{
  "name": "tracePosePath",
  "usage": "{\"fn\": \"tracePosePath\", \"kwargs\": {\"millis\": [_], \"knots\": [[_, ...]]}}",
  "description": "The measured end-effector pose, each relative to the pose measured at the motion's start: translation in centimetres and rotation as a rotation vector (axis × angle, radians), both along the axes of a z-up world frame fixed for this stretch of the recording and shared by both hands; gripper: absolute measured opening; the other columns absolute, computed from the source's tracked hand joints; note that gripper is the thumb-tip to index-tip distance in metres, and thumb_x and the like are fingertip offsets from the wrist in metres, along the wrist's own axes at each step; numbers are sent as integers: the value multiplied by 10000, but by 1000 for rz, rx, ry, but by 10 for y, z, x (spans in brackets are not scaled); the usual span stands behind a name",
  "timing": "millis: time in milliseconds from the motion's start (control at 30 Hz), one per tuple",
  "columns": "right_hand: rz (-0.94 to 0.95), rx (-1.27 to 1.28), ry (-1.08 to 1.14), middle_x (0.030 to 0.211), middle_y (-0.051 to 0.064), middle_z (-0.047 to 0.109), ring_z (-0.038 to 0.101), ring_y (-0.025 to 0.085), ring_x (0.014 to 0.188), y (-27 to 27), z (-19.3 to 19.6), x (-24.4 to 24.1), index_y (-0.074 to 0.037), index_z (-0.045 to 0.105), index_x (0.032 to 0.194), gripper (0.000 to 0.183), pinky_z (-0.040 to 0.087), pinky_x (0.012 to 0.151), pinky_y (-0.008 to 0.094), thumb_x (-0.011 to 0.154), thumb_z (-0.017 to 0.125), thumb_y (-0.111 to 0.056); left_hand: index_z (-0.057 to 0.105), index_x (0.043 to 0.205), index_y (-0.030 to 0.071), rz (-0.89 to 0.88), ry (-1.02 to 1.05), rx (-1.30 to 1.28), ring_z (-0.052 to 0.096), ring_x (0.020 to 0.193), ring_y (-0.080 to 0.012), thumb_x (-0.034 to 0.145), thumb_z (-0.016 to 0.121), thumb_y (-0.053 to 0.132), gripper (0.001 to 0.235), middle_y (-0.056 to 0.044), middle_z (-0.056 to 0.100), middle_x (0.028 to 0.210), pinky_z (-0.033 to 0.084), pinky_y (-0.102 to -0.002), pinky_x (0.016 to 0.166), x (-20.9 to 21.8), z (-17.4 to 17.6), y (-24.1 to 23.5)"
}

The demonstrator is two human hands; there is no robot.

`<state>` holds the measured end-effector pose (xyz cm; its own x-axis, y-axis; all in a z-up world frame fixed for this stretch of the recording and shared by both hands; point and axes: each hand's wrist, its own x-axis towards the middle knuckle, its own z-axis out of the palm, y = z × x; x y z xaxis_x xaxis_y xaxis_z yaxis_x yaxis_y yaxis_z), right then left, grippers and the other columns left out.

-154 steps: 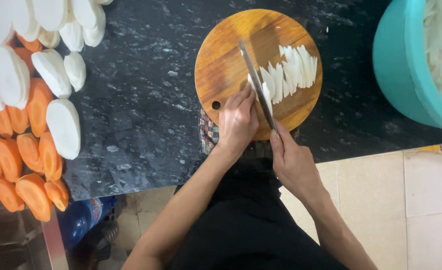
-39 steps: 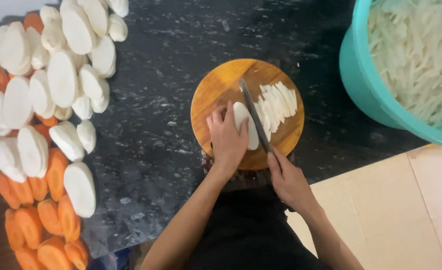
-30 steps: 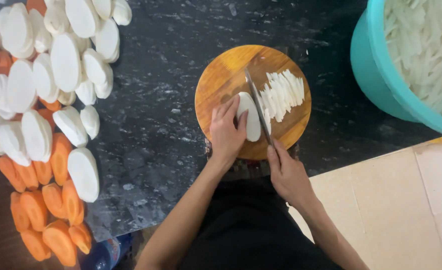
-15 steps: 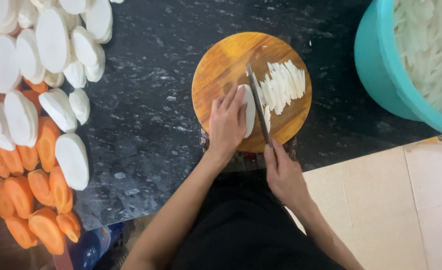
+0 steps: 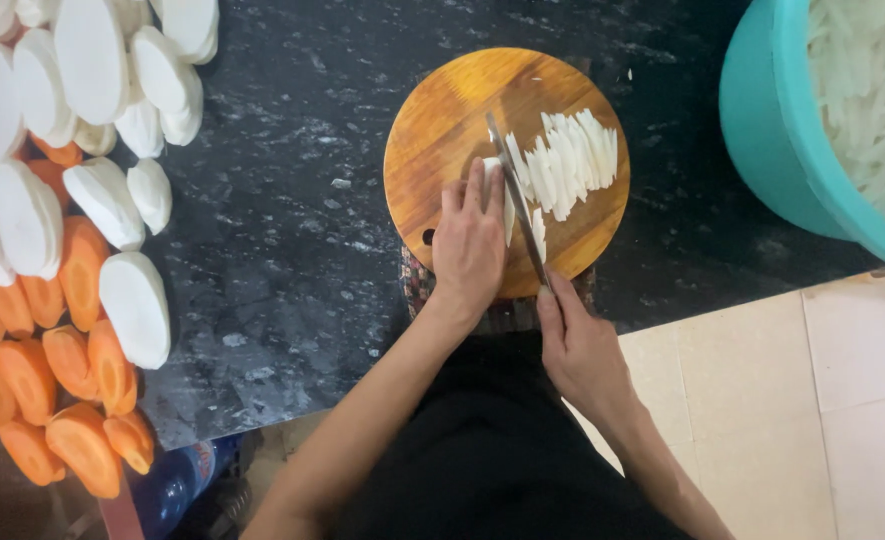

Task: The person slices white radish into thin strips on a round wooden cutting board using a knife. Sliced carrots and radishes are visible on the counter, and a blue bowl containing shredded vegetables is nearby.

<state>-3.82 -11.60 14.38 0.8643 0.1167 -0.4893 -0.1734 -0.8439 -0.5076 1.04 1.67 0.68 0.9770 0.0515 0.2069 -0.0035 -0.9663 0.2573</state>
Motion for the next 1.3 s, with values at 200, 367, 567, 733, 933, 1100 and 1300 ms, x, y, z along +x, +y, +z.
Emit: {"fn": "tracePosePath", "kwargs": {"millis": [200,367,567,733,933,1100,1300], "knots": [[39,0,-16,1026,317,716,651,526,1016,-3,-41,17,-213,512,1472,502,494,949,609,1043,374,-435,522,1480,70,54,41,-50,479,1224,-293,788,649,128,706,-164,482,1521,468,-281,1033,3,-7,-1],[34,44,11,1022,357,699,630,556,1044,1,-19,26,-207,512,1473,545,470,985,615,1041,327,-483,543,1460,70,64,9,-10,485,1204,-281,825,614,123,642,-142,495,1523,478,-274,1015,4,-13,-3],[-9,-8,-11,1053,319,707,642,523,1040,-1,-14,11,-225,500,1497,540,491,945,620,1042,357,-478,571,1437,74,80,-53,-10,517,1193,-268,873,563,121,566,-149,535,1498,535,-241,911,0,-3,-3],[16,-32,23,994,351,704,647,535,1013,4,-4,10,-248,498,1494,524,493,956,608,1041,351,-467,592,1425,72,93,-65,19,526,1180,-269,887,570,103,539,-155,550,1489,552,-242,874,0,0,-4],[22,-95,106,984,311,734,677,506,1001,-5,-6,3,-274,505,1489,552,521,950,569,1021,338,-513,583,1426,68,89,-27,-46,510,1214,-264,871,563,117,557,-137,533,1510,545,-243,934,1,3,-2],[49,17,54,1054,380,685,631,560,1058,2,-34,30,-187,488,1501,560,476,978,619,1043,324,-463,544,1449,40,64,-29,-117,488,1249,-281,827,559,116,627,-147,492,1537,516,-257,994,-1,5,2],[2,-16,72,1065,365,690,627,542,1070,4,-9,18,-226,486,1505,547,476,990,607,1036,346,-467,532,1448,-3,25,-20,-197,478,1261,-317,846,500,78,608,-193,482,1536,495,-297,1054,-3,2,4]]}}
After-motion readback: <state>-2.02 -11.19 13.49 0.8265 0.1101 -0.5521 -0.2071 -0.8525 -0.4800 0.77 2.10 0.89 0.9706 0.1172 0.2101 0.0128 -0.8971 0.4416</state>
